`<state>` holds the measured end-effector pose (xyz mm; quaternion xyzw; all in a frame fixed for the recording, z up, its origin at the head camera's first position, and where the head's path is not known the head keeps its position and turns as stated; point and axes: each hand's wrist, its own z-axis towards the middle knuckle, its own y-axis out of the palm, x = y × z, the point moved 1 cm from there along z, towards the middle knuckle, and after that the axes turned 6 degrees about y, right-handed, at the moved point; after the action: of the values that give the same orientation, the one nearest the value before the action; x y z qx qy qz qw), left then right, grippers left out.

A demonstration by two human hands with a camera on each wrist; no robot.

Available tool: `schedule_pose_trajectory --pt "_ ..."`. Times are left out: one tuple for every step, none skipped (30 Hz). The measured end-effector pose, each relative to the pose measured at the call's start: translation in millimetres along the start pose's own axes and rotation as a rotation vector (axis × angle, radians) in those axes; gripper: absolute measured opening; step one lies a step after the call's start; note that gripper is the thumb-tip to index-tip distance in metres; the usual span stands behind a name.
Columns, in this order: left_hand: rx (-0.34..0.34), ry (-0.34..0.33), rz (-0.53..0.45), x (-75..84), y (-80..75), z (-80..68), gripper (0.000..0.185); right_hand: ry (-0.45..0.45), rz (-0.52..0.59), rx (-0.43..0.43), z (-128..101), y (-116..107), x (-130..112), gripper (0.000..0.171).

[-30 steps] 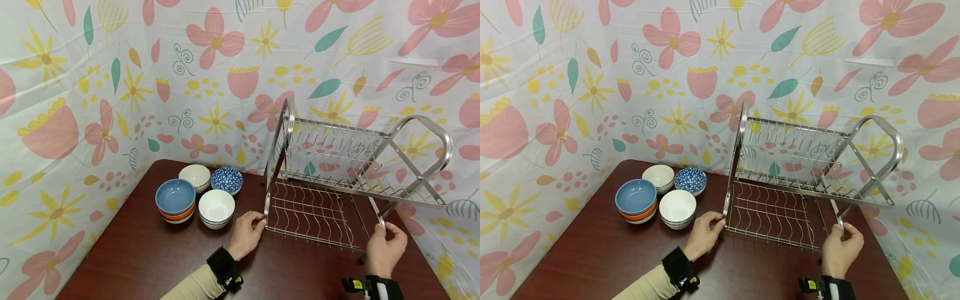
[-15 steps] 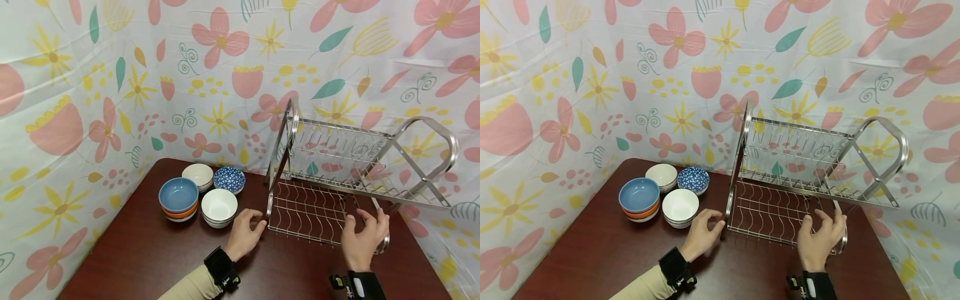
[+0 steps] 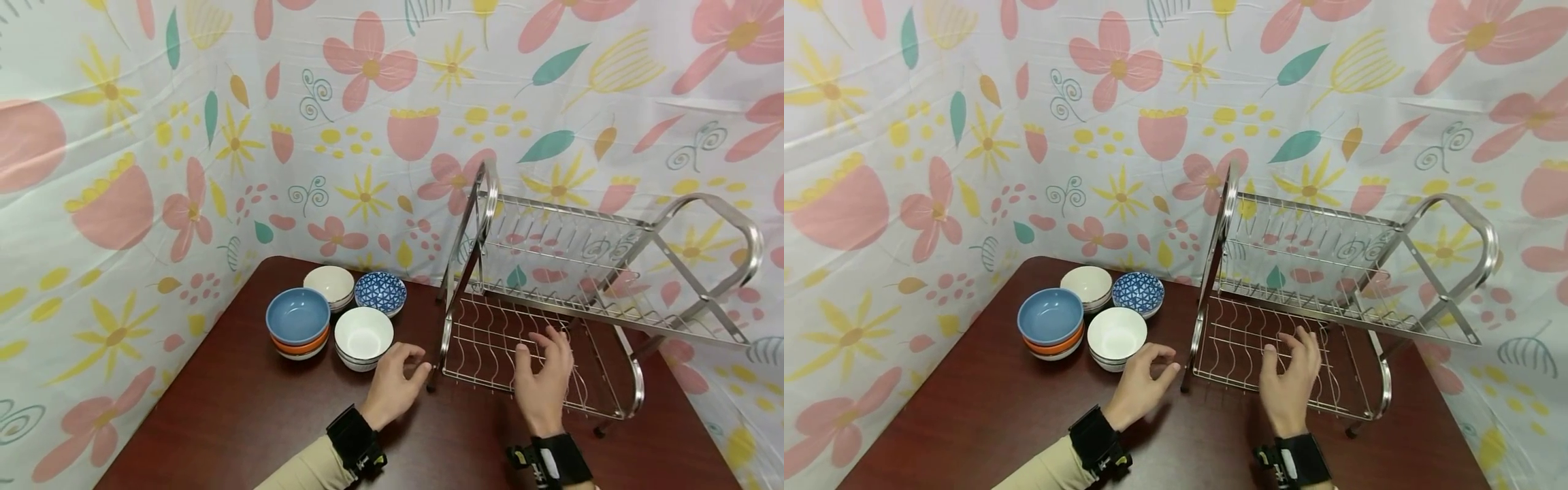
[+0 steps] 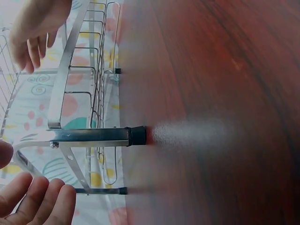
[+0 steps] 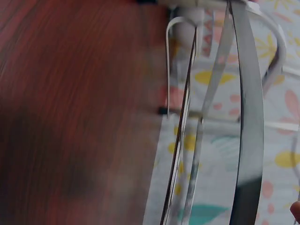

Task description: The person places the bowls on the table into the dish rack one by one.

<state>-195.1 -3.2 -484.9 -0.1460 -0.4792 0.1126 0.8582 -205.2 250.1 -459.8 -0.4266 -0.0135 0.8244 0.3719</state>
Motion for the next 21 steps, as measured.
schedule_pose_trajectory --pt "-0.002 -0.002 -0.004 0.2 -1.0 -0.8 0.016 0.007 0.005 -0.016 -1 3 -3 0.027" --pt "-0.003 -0.001 -0.002 0.4 -2.0 -1.4 0.016 0.015 0.007 -0.029 -2 7 -6 0.026" --pt "-0.003 0.001 -0.002 0.6 -3.1 -1.9 0.016 0.033 0.002 -0.051 -3 9 -11 0.027" --pt "-0.002 0.002 0.001 0.7 -4.1 -2.5 0.016 0.045 0.004 -0.066 -4 12 -13 0.027" --pt "0.002 0.007 0.004 0.8 -5.1 -3.0 0.016 0.058 0.009 -0.081 -5 16 -16 0.026" --pt "0.006 0.011 0.009 0.9 -6.1 -3.5 0.016 0.069 0.015 -0.096 -6 19 -18 0.026" --pt "0.011 0.017 0.016 0.8 -6.9 -3.7 0.016 0.080 0.023 -0.110 -7 22 -20 0.026" --pt "0.017 0.023 0.024 0.9 -7.8 -4.0 0.016 0.092 0.030 -0.124 -9 25 -21 0.026" --pt "0.023 0.027 0.029 0.8 -8.4 -4.4 0.016 0.103 0.033 -0.137 -10 28 -23 0.026" --pt "0.028 0.033 0.034 0.7 -9.0 -4.8 0.015 0.114 0.039 -0.149 -11 31 -25 0.027" --pt "0.032 0.037 0.038 0.6 -9.5 -5.2 0.015 0.124 0.046 -0.160 -12 34 -26 0.027" --pt "0.035 0.040 0.040 0.5 -10.0 -5.6 0.015 0.134 0.053 -0.171 -13 37 -28 0.027" --pt "0.038 0.042 0.036 0.4 -10.4 -5.9 0.015 0.141 0.065 -0.180 -14 39 -30 0.027" --pt "0.041 0.043 0.030 0.1 -10.9 -6.2 0.015 0.147 0.074 -0.188 -15 41 -31 0.027" --pt "0.044 0.044 0.026 -0.1 -11.4 -6.5 0.015 0.149 0.089 -0.194 -16 43 -33 0.027" --pt "0.046 0.045 0.019 -0.4 -12.0 -6.7 0.015 0.151 0.107 -0.200 -16 45 -34 0.028" --pt "0.049 0.044 0.012 -0.6 -12.7 -6.9 0.016 0.151 0.121 -0.207 -17 47 -36 0.028" --pt "0.051 0.047 0.009 -0.8 -13.5 -7.1 0.016 0.151 0.136 -0.213 -18 48 -38 0.028" --pt "0.054 0.048 0.006 -1.3 -14.5 -7.4 0.016 0.150 0.146 -0.218 -19 50 -39 0.028" --pt "0.056 0.049 0.007 -1.4 -15.5 -7.7 0.016 0.153 0.151 -0.222 -19 52 -40 0.028" --pt "0.058 0.052 0.009 -1.4 -16.7 -8.0 0.017 0.156 0.158 -0.226 -19 54 -42 0.027"
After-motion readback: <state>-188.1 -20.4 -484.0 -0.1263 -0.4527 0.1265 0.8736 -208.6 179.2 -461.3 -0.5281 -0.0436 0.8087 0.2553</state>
